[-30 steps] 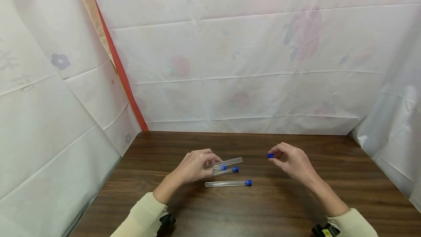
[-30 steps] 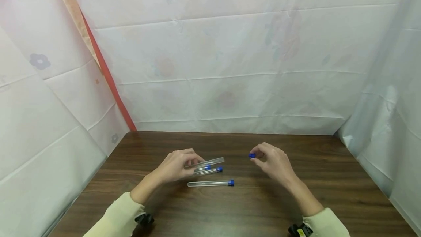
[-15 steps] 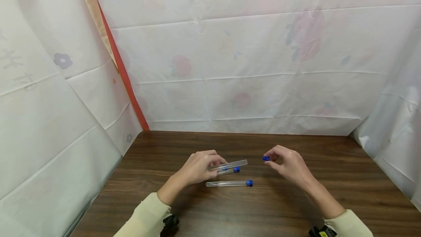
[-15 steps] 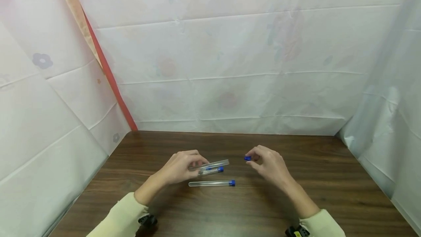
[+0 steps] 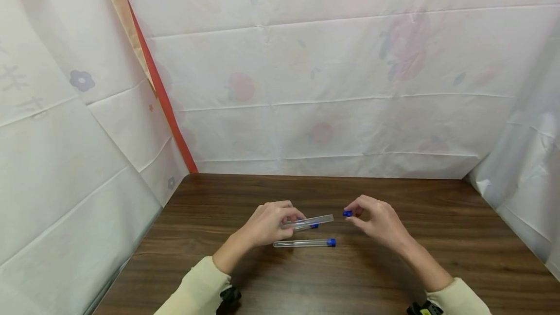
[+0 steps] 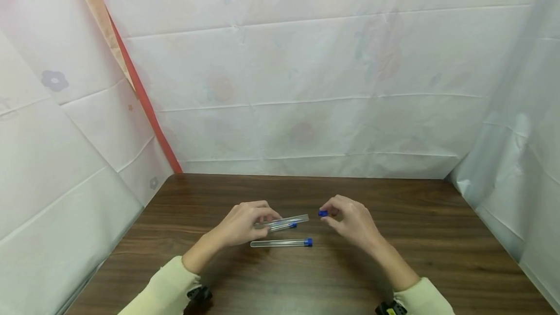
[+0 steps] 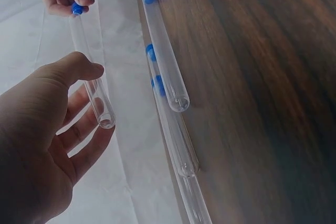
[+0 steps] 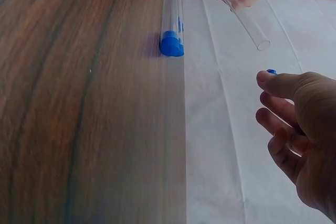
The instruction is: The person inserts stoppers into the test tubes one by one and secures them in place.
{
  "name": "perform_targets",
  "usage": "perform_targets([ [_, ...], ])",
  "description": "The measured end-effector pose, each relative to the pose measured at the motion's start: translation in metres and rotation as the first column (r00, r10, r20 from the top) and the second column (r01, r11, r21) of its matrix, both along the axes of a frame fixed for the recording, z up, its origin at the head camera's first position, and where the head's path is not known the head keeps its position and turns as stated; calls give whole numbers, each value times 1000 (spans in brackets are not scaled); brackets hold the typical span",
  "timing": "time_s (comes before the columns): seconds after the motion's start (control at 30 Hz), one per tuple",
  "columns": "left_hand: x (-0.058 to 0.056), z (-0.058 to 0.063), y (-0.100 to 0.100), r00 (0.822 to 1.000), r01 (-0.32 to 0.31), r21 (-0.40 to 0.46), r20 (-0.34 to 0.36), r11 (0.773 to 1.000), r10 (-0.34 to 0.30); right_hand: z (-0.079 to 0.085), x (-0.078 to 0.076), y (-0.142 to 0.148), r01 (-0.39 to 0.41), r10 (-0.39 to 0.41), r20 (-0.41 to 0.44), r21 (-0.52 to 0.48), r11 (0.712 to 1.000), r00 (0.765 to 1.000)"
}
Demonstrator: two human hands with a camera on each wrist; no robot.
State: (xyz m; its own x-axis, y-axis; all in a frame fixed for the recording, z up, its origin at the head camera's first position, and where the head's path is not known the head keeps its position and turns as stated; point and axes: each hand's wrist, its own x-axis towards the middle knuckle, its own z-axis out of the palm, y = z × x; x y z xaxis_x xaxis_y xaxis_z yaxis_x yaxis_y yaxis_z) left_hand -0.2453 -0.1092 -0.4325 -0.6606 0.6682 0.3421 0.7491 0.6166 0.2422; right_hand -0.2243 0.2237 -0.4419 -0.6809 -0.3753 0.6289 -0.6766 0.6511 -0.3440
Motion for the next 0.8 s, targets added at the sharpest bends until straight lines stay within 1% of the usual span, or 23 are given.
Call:
perform_targets([
  [0.37,-1,-1,4,1000,11,-1,-10,1000,-11,-3,1,-6,-47,47,-25,3,999,999],
  [0.57,-2,-2,5,1000,10,4,-17,1000,-10,-4,0,-10,-48,48,-25,2,999,999],
  [0.8,-2,-2,6,1000,12,7,-24,1000,-12,-7,-2,-14,-50,50,-40,-8,999,998],
])
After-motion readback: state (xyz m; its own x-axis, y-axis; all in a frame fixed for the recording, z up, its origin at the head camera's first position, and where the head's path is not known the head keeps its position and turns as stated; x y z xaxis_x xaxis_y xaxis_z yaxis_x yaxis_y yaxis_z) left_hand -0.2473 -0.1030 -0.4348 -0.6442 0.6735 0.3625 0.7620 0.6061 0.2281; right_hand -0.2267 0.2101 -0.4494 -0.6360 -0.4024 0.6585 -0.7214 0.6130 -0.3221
